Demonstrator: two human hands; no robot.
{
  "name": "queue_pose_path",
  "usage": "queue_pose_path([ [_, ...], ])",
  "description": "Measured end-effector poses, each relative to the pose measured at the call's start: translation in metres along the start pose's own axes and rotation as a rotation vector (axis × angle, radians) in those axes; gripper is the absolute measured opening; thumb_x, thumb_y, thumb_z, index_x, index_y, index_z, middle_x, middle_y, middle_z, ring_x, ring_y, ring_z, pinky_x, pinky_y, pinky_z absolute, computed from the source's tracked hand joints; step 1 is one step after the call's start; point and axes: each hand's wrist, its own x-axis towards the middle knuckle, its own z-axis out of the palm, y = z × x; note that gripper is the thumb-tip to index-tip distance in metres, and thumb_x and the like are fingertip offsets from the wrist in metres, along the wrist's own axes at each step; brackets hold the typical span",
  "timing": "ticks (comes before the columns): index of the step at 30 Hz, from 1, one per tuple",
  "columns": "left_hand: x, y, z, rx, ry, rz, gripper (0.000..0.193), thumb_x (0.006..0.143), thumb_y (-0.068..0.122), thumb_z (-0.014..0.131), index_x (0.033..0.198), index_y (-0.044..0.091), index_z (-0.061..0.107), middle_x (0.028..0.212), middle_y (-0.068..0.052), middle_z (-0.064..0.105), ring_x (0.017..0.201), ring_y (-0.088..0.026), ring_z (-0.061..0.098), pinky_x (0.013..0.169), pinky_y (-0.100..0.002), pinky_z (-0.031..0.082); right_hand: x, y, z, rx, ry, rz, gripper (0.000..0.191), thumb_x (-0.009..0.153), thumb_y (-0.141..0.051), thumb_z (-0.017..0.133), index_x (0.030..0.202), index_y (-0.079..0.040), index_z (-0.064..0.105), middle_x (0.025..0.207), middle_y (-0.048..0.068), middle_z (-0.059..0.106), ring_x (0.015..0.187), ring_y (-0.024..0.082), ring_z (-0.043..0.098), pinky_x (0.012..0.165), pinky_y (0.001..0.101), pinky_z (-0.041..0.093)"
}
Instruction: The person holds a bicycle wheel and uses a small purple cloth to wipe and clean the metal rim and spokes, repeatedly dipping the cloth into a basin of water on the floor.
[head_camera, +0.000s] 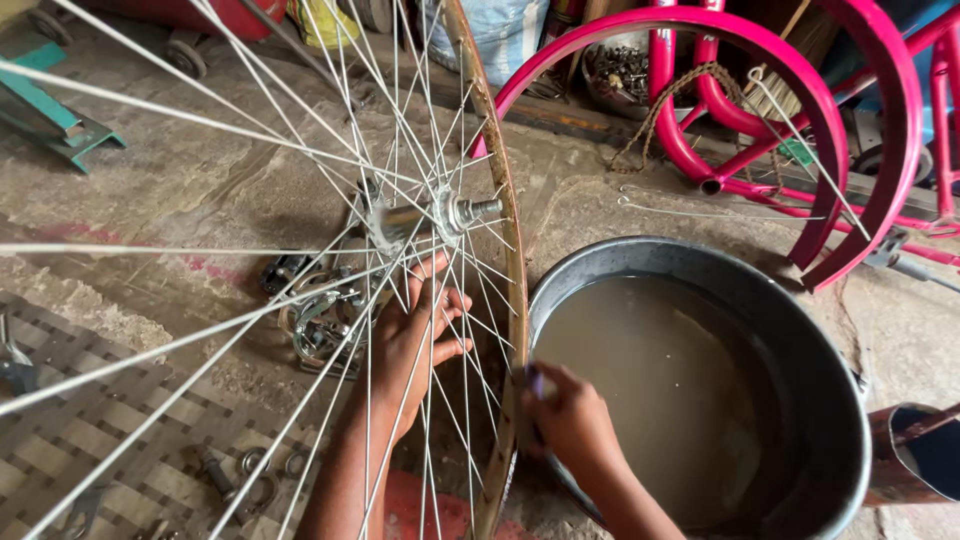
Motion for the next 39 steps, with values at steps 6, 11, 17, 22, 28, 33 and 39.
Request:
queue_pose_path([
  [6,-0.006,0.017,-0.012,-0.027,-0.108,-0.034,0.072,0.090,0.054,0.052,0.153,0.019,0.044,0.109,-0.006,0.061,0.117,-0.025,0.065,0.086,-0.049,0.061,-0.009,-0.010,-0.044,0.298,-0.179,0.166,0.050,0.093,-0.018,0.069,0.142,-0.009,0.060,0.087,0.017,0.072,0.063,0.020,0.068,0.055,0.0344,0.062],
  [11,-0.014,0.025,-0.036,-0.018,-0.165,-0.021,0.086,0.090,0.070,0.038,0.155,0.014,0.044,0.136,-0.008,0.062,0.112,-0.027,0.056,0.090,-0.053,0.054,0.000,-0.021,-0.035,0.271,-0.180,0.112,0.054,0.092,-0.017,0.067,0.145,-0.013,0.056,0.091,0.016,0.073,0.067,0.020,0.072,0.055,0.0330,0.063],
  [17,0.011,-0.008,-0.012,-0.300,-0.058,0.188,0.088,0.095,0.075,0.022,0.155,0.012,0.034,0.158,-0.020,0.046,0.148,-0.030,0.044,0.115,-0.053,0.041,-0.018,-0.025,-0.011,0.206,-0.106,0.100,0.048,0.091,-0.014,0.069,0.139,-0.010,0.064,0.081,0.015,0.072,0.057,0.019,0.067,0.048,0.0339,0.058],
  [22,0.018,-0.017,-0.017,-0.253,-0.153,0.279,0.085,0.097,0.070,0.037,0.162,0.016,0.025,0.166,-0.020,0.037,0.155,-0.034,0.035,0.121,-0.054,0.030,-0.017,-0.025,-0.003,0.069,-0.043,0.141,0.048,0.092,-0.019,0.075,0.139,-0.015,0.062,0.077,0.010,0.074,0.050,0.020,0.070,0.051,0.0343,0.058],
  [28,0.003,-0.037,0.013,-0.116,-0.231,0.238,0.096,0.090,0.062,0.056,0.165,0.029,0.006,0.170,-0.010,0.019,0.152,-0.027,0.026,0.112,-0.055,0.038,0.026,-0.030,0.005,0.149,0.018,0.012,0.054,0.087,-0.013,0.070,0.140,-0.017,0.062,0.074,0.012,0.072,0.052,0.018,0.067,0.047,0.0355,0.057],
  [33,0.016,-0.028,0.036,-0.042,-0.111,0.135,0.085,0.090,0.048,0.062,0.162,0.023,0.024,0.162,-0.012,0.044,0.116,-0.028,0.060,0.105,-0.050,0.047,0.031,-0.021,-0.005,-0.084,0.025,-0.143,0.049,0.088,-0.018,0.072,0.136,-0.016,0.066,0.069,0.011,0.075,0.052,0.017,0.071,0.053,0.0316,0.058],
  [39,0.009,-0.014,0.030,0.041,-0.065,0.095,0.071,0.095,0.051,0.050,0.158,0.021,0.039,0.144,-0.004,0.057,0.099,-0.014,0.062,0.092,-0.044,0.055,0.000,-0.005,-0.026,0.148,-0.142,0.128,0.055,0.088,-0.016,0.071,0.141,-0.016,0.059,0.085,0.015,0.076,0.063,0.019,0.073,0.052,0.0342,0.063],
])
